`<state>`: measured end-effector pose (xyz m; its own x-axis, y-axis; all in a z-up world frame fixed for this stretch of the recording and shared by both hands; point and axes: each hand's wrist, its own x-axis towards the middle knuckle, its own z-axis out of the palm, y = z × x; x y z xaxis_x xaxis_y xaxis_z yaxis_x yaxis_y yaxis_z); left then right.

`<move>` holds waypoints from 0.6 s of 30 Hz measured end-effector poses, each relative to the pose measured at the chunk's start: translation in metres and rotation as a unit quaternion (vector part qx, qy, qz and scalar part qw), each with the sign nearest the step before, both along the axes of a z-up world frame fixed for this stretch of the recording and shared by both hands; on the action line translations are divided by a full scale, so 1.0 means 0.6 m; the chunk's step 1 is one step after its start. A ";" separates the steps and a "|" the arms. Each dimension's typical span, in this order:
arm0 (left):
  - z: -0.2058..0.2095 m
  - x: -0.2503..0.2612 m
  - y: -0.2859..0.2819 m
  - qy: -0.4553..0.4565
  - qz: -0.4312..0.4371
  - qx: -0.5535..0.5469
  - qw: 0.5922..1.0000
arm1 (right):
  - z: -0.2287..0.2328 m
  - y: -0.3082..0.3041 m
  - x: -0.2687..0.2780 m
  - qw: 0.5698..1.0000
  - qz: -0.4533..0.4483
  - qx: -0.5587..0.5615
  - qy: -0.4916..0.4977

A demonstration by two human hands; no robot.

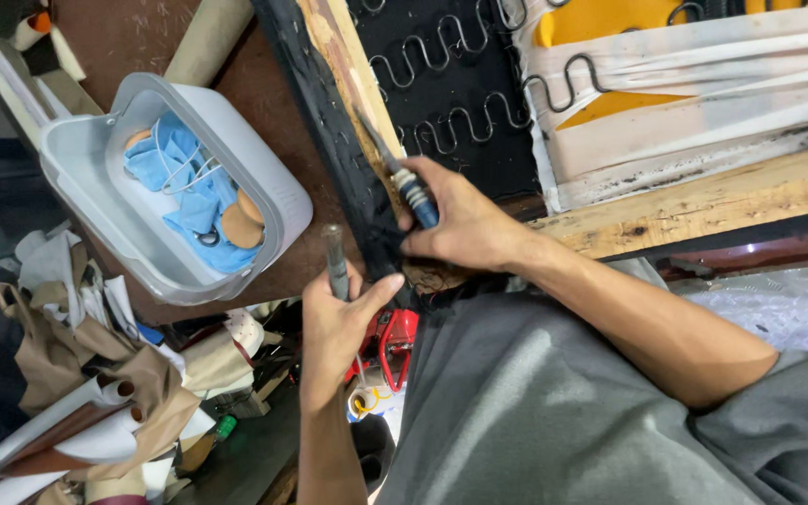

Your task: The person removes staples and fabric from a wooden furniture frame using pliers and a staple remover.

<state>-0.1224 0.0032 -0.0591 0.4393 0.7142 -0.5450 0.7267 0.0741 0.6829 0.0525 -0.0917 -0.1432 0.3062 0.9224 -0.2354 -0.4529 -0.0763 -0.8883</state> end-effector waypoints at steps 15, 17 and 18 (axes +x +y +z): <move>0.053 0.005 -0.008 0.074 -0.014 0.058 0.995 | 0.016 -0.010 0.005 0.994 -0.002 -0.005 -0.113; 0.096 0.011 -0.025 0.057 -0.043 0.202 0.977 | 0.031 -0.031 0.014 0.981 -0.036 -0.073 -0.174; 0.114 0.016 -0.033 0.047 -0.055 0.274 0.959 | 0.040 -0.042 0.016 0.978 -0.045 -0.069 -0.191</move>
<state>-0.1125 -0.0166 0.0094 0.4959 0.8568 -0.1414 0.7695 -0.3581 0.5288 0.0623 -0.1167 -0.1193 0.4748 0.8552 -0.2078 -0.1001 -0.1821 -0.9782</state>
